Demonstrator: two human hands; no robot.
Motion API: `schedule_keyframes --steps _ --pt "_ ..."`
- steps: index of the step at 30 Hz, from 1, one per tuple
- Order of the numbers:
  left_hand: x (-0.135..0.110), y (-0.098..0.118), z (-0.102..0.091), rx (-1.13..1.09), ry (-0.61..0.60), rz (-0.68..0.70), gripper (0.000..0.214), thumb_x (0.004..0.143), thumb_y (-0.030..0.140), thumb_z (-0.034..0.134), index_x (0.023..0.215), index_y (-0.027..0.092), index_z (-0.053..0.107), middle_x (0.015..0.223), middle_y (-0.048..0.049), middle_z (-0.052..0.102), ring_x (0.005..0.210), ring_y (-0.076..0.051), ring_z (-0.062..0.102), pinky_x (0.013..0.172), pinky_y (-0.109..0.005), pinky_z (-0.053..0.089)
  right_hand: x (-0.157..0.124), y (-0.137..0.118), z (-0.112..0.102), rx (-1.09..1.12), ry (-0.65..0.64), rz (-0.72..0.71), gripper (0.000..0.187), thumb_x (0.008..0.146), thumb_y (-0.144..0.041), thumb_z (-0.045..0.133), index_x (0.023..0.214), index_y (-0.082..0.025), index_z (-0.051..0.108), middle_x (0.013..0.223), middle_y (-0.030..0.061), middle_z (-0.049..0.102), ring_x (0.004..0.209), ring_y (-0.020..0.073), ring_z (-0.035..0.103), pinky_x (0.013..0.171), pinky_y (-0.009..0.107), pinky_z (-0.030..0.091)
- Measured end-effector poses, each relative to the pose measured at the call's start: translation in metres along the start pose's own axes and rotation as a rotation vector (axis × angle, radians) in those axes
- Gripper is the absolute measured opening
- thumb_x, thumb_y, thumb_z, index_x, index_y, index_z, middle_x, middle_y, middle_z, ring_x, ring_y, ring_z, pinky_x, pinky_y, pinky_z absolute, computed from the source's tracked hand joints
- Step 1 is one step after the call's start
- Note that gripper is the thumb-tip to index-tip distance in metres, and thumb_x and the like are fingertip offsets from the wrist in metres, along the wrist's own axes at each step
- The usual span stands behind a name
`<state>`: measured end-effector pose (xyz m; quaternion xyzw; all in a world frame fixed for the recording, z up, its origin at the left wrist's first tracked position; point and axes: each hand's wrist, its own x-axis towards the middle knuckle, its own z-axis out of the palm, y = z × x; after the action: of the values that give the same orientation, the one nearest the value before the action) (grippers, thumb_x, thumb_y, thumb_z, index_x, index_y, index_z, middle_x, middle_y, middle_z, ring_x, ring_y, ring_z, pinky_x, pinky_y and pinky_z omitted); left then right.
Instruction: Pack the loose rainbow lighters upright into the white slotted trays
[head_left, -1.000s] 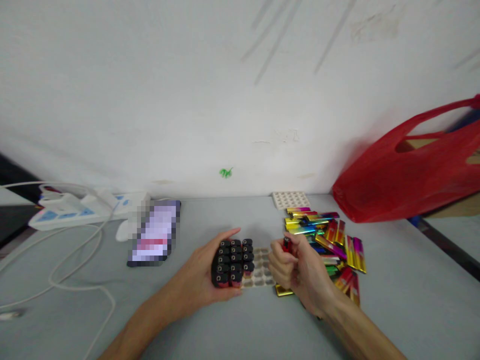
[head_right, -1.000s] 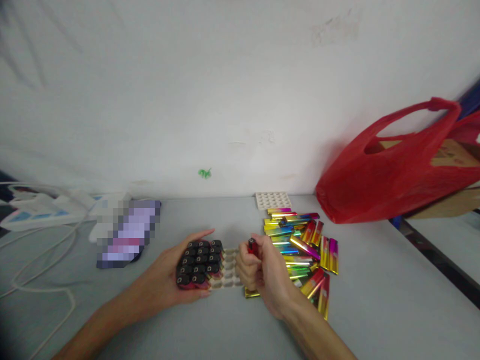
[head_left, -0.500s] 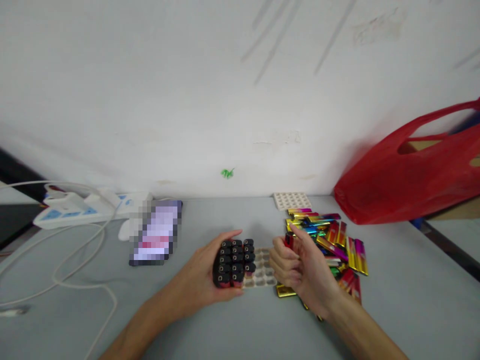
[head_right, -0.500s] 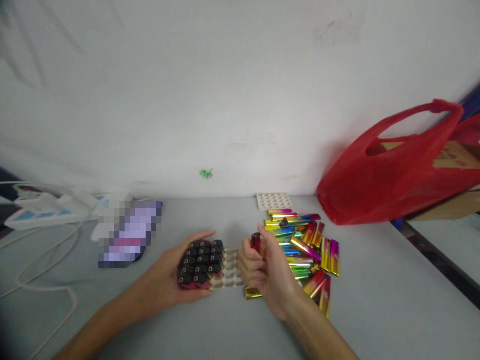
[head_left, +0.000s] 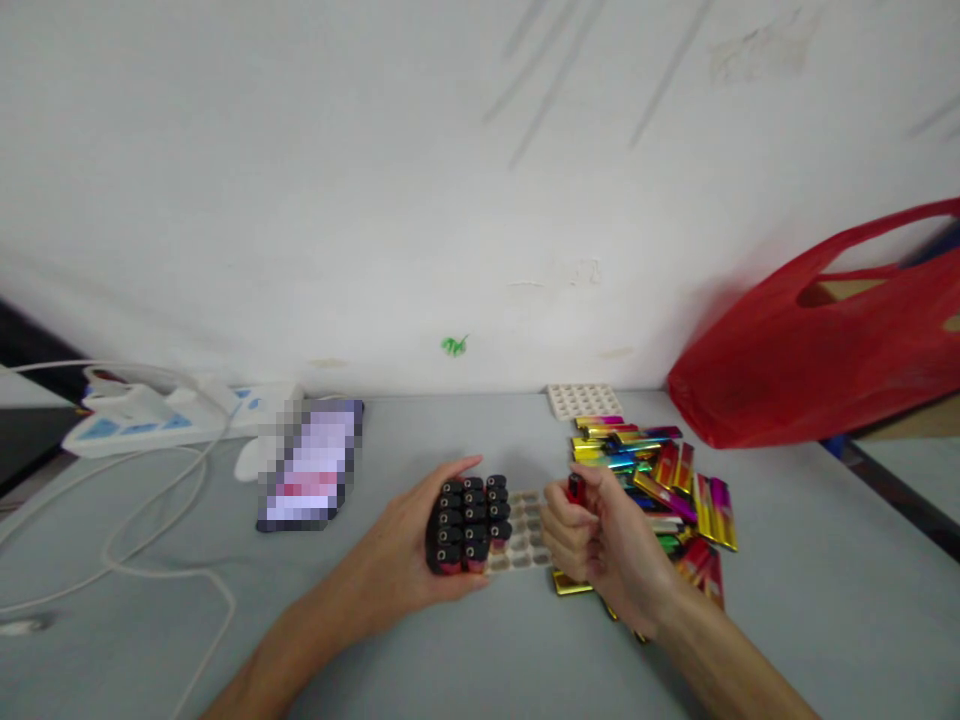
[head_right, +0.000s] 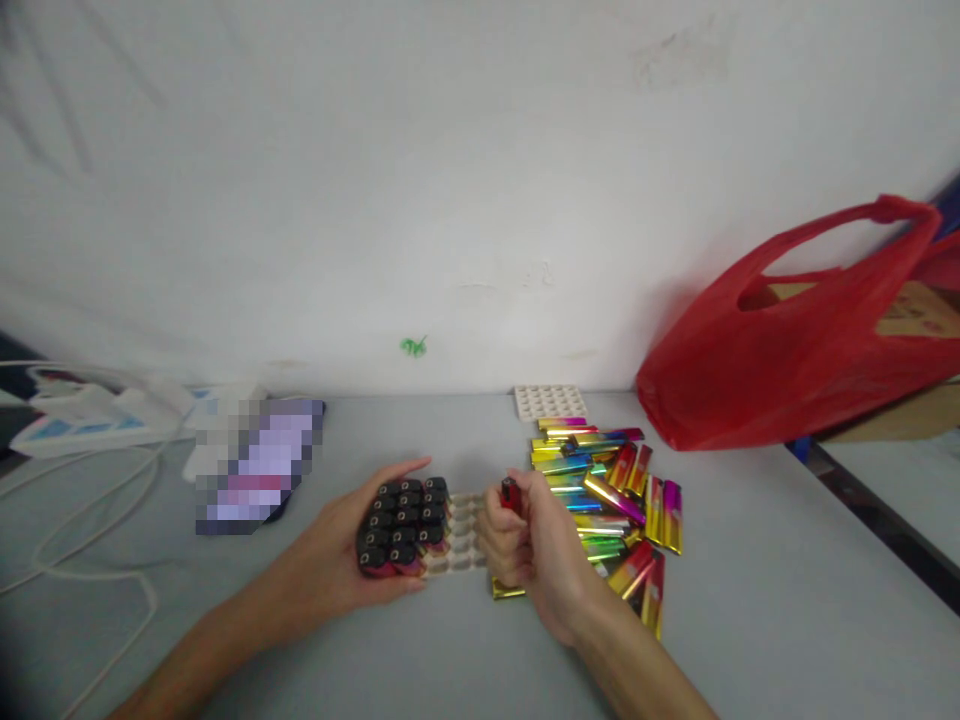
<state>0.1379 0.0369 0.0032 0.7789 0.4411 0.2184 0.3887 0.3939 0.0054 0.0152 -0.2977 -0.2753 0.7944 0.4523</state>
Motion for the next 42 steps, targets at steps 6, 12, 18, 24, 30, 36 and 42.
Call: schedule_keyframes --steps 6,12,18,24,30,36,42 --pt "-0.001 0.0 -0.001 -0.017 -0.017 -0.007 0.106 0.075 0.028 0.097 0.165 0.031 0.041 0.15 -0.0079 0.07 0.133 -0.034 0.071 0.12 -0.047 0.053 0.001 0.004 0.002 -0.043 0.081 -0.028 0.059 0.094 -0.064 0.07 0.063 -0.026 0.036 0.056 -0.0119 0.019 0.049 0.0084 0.01 0.043 0.025 0.01" --pt "0.001 -0.002 0.0 0.017 0.009 0.0 0.105 0.077 0.029 0.096 0.166 0.03 0.04 0.149 -0.0078 0.071 0.133 -0.034 0.071 0.122 -0.046 0.052 0.0 0.005 0.008 -0.193 0.168 -0.189 0.046 0.104 -0.066 0.067 0.089 -0.024 0.055 0.063 -0.0099 0.04 0.048 0.0082 0.022 0.046 0.024 0.017" --pt "0.002 -0.003 0.0 0.013 0.032 -0.019 0.108 0.075 0.028 0.097 0.166 0.029 0.039 0.148 -0.0087 0.072 0.13 -0.035 0.073 0.118 -0.048 0.055 -0.007 -0.001 0.014 -0.667 0.149 -0.457 0.024 0.105 -0.045 0.077 0.095 -0.024 0.073 0.092 -0.0001 0.062 0.089 0.0169 0.059 0.083 0.03 0.045" --pt "0.002 -0.004 0.001 0.002 0.042 -0.009 0.106 0.078 0.03 0.096 0.166 0.031 0.036 0.143 -0.0069 0.074 0.124 -0.033 0.076 0.113 -0.046 0.057 -0.013 -0.004 0.012 -0.85 0.048 -0.465 0.011 0.097 -0.036 0.087 0.106 -0.03 0.086 0.08 -0.0032 0.058 0.078 0.0163 0.055 0.074 0.031 0.043" --pt "0.002 -0.007 0.001 0.006 0.035 0.023 0.105 0.08 0.031 0.095 0.166 0.031 0.035 0.147 -0.0074 0.072 0.128 -0.032 0.074 0.113 -0.044 0.056 -0.013 -0.005 0.013 -1.06 -0.012 -0.536 0.013 0.098 -0.027 0.086 0.11 -0.026 0.086 0.088 -0.0006 0.072 0.084 0.0165 0.067 0.078 0.031 0.05" --pt "0.002 -0.009 0.002 -0.033 0.035 0.031 0.105 0.08 0.03 0.096 0.166 0.032 0.035 0.148 -0.0078 0.071 0.132 -0.032 0.072 0.115 -0.044 0.055 -0.011 -0.004 0.012 -1.158 -0.032 -0.601 0.013 0.098 -0.027 0.085 0.111 -0.023 0.083 0.088 -0.0004 0.074 0.083 0.0167 0.07 0.079 0.032 0.053" --pt "0.003 -0.006 0.002 -0.053 0.029 0.027 0.104 0.08 0.031 0.095 0.165 0.031 0.036 0.146 -0.0075 0.072 0.13 -0.032 0.073 0.114 -0.044 0.056 -0.013 -0.001 0.012 -1.205 -0.046 -0.615 0.012 0.101 -0.028 0.082 0.113 -0.024 0.081 0.091 -0.0002 0.075 0.085 0.0178 0.07 0.084 0.034 0.053"
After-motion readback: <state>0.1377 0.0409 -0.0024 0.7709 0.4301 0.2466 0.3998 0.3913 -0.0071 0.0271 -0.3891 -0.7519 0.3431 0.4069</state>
